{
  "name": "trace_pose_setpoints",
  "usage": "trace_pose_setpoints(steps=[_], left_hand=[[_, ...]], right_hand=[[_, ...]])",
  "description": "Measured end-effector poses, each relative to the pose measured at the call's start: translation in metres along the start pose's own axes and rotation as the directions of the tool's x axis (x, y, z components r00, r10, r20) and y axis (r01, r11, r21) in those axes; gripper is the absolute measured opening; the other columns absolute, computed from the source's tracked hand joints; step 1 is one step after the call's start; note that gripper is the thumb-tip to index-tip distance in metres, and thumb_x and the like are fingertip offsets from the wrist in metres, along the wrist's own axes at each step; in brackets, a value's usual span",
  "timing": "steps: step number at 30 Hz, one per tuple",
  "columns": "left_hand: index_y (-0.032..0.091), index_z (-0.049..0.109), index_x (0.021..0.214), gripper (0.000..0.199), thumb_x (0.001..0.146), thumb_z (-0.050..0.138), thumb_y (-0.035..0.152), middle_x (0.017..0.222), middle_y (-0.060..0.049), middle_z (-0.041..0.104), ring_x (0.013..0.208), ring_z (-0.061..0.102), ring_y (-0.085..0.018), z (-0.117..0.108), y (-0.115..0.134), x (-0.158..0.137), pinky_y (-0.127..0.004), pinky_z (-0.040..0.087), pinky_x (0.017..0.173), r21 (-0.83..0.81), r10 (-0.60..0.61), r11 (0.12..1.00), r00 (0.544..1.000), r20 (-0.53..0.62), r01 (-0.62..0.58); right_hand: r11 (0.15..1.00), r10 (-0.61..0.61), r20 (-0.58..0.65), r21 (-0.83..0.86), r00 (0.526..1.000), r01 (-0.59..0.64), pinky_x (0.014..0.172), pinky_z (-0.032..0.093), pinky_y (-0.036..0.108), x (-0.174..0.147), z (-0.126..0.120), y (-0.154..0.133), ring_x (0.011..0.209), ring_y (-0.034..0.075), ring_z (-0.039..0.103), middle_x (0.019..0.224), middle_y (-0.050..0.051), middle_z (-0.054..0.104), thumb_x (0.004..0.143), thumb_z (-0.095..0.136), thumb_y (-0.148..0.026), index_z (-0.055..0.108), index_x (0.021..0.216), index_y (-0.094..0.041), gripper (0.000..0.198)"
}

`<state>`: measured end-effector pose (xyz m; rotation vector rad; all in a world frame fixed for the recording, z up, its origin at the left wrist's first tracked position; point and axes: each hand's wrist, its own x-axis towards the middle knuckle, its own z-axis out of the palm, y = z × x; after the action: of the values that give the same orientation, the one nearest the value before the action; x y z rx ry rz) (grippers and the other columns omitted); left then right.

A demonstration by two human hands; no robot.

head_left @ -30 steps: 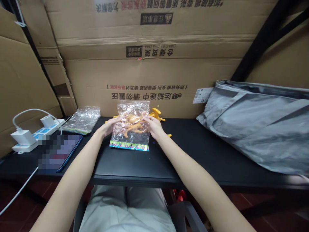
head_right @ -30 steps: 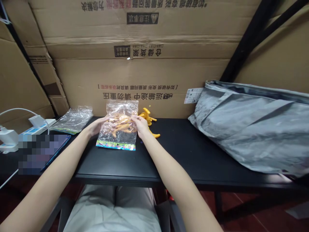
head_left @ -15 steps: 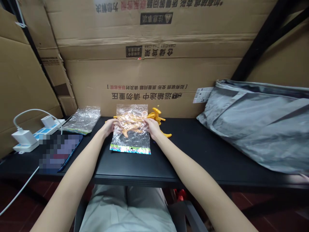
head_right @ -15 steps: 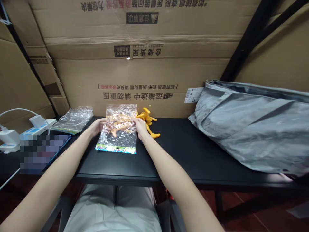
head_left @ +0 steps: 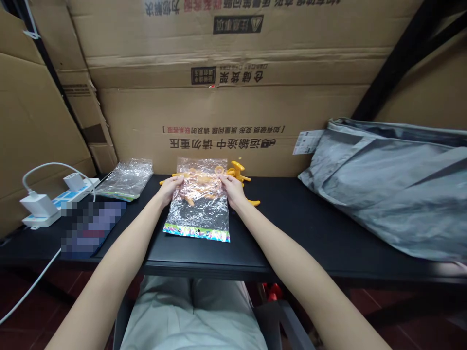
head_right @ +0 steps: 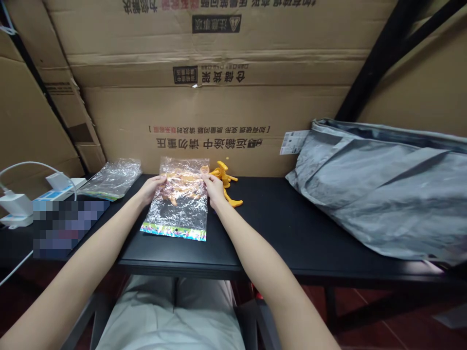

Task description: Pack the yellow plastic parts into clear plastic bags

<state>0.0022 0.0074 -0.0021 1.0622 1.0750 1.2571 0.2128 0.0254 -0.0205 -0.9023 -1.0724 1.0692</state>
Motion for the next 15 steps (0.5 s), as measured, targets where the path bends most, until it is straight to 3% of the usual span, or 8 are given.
trace_pose_setpoints(steps=[7,11,15], left_hand=[[0.016,0.054,0.065,0.022,0.077,0.061,0.033,0.056,-0.003,0.061,0.044,0.054,-0.014,0.003,0.003,-0.001,-0.026,0.040,0.044,-0.091,0.000,0.996,1.000,-0.025,-0.002],[0.017,0.051,0.062,0.023,0.076,0.063,0.032,0.042,0.004,0.049,0.035,0.045,-0.009,0.001,-0.004,0.003,-0.020,0.033,0.041,0.041,0.100,0.995,0.985,-0.139,-0.095],[0.018,0.050,0.062,0.023,0.073,0.066,0.030,0.034,0.008,0.038,0.028,0.032,-0.006,-0.001,-0.010,0.007,-0.018,0.020,0.035,0.167,0.147,0.980,0.966,-0.214,-0.112]], right_hand=[[0.999,-0.026,-0.010,0.023,1.000,0.026,0.048,0.032,0.023,0.002,0.000,0.004,0.046,0.008,0.038,0.047,-0.007,0.039,0.056,0.070,-0.060,0.047,0.056,-0.021,0.045],[0.999,-0.023,-0.003,-0.041,1.000,0.023,0.052,0.036,0.025,0.001,0.000,0.006,0.050,0.012,0.047,0.047,-0.005,0.044,0.060,0.067,-0.062,0.052,0.061,-0.022,0.043],[0.996,-0.031,0.019,-0.083,0.999,0.032,0.056,0.040,0.026,0.002,-0.001,0.007,0.057,0.015,0.053,0.052,-0.003,0.052,0.060,0.066,-0.062,0.056,0.064,-0.021,0.042]])
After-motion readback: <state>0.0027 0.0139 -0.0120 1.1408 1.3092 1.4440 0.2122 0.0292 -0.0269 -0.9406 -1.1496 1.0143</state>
